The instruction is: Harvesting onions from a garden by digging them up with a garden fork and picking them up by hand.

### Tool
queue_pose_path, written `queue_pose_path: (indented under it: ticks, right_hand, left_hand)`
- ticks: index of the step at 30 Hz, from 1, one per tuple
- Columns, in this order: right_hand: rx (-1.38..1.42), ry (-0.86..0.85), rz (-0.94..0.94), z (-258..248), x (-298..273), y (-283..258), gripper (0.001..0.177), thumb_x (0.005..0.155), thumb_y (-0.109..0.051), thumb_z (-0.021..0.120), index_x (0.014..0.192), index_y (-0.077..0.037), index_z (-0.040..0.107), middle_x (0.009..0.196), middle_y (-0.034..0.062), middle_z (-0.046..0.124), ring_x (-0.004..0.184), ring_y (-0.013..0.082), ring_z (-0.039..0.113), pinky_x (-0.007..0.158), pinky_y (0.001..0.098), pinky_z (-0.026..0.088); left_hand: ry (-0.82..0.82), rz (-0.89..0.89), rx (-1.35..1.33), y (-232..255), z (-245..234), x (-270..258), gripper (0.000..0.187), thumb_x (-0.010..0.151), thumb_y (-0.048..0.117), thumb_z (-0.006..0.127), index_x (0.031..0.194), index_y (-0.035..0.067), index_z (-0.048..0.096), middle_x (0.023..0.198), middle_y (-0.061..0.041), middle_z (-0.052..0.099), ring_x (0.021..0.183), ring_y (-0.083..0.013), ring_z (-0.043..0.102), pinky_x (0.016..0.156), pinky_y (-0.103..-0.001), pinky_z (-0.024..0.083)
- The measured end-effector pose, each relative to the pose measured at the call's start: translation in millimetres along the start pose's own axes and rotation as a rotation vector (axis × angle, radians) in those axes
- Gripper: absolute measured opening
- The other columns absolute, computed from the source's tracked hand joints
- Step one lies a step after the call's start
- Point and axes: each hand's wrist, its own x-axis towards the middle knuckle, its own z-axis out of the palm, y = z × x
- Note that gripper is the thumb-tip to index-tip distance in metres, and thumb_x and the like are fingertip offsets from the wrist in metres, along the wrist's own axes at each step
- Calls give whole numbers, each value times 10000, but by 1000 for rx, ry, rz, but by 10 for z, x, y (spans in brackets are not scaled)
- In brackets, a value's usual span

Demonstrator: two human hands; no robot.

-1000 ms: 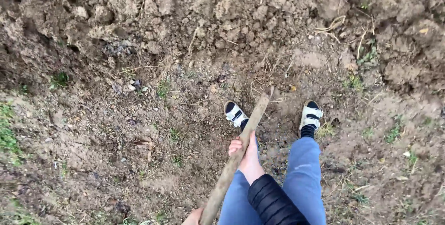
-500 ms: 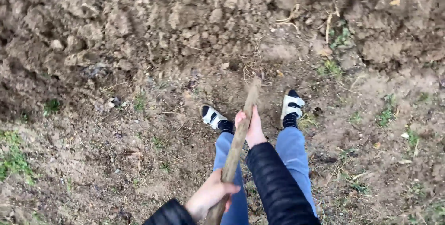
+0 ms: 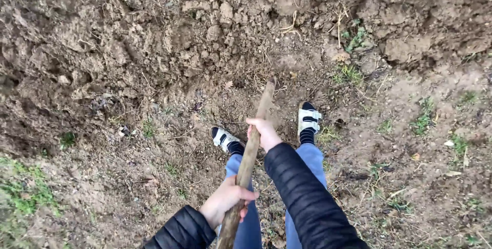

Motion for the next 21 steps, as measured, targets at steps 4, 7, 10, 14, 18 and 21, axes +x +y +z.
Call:
queue_pose_path:
  ticks: [4,7,10,14,18,21]
  right_hand:
    - [-132,-11,8,72,183,-266,467,872,-158,771,498,-73,505,490,102,588,412,247,586,540,323,518]
    - [-135,-62,-93,131,293,-367,295,810,-54,672,527,-23,594,497,121,590,432,245,576,527,347,533]
    - [-281,-15,-64,243,563,-524,340,777,-120,641,458,-59,541,466,82,562,464,245,605,585,350,526]
    - [-330,108,105,466,811,-835,382,772,-27,630,403,-12,535,468,139,561,483,330,638,577,398,549]
    - [-434,270,49,631,922,-955,67,469,34,611,455,-1,555,847,52,639,549,233,513,430,302,370]
    - [-503,394,128,643,1440,-646,218,471,71,657,687,42,643,836,76,637,691,215,601,481,295,450]
  left_hand:
    - [-29,15,6,342,72,18,537,835,-74,708,1295,65,470,601,-60,505,331,-148,470,271,-300,439]
    - [12,3,17,522,51,91,374,820,-83,713,1007,65,424,607,-80,493,337,-170,457,278,-332,404]
    - [14,27,42,724,-60,251,329,803,-95,726,880,25,429,610,-107,521,344,-167,478,271,-334,433]
    - [35,-23,11,1104,-100,276,415,767,-95,695,1008,51,390,646,-114,472,350,-178,431,282,-359,379]
    - [30,-71,51,1357,-311,435,382,801,-87,686,1081,40,459,675,-108,510,363,-165,453,317,-332,419]
    - [-69,-56,63,1199,-664,607,496,823,-89,708,1237,-25,443,735,-107,553,357,-135,484,302,-273,462]
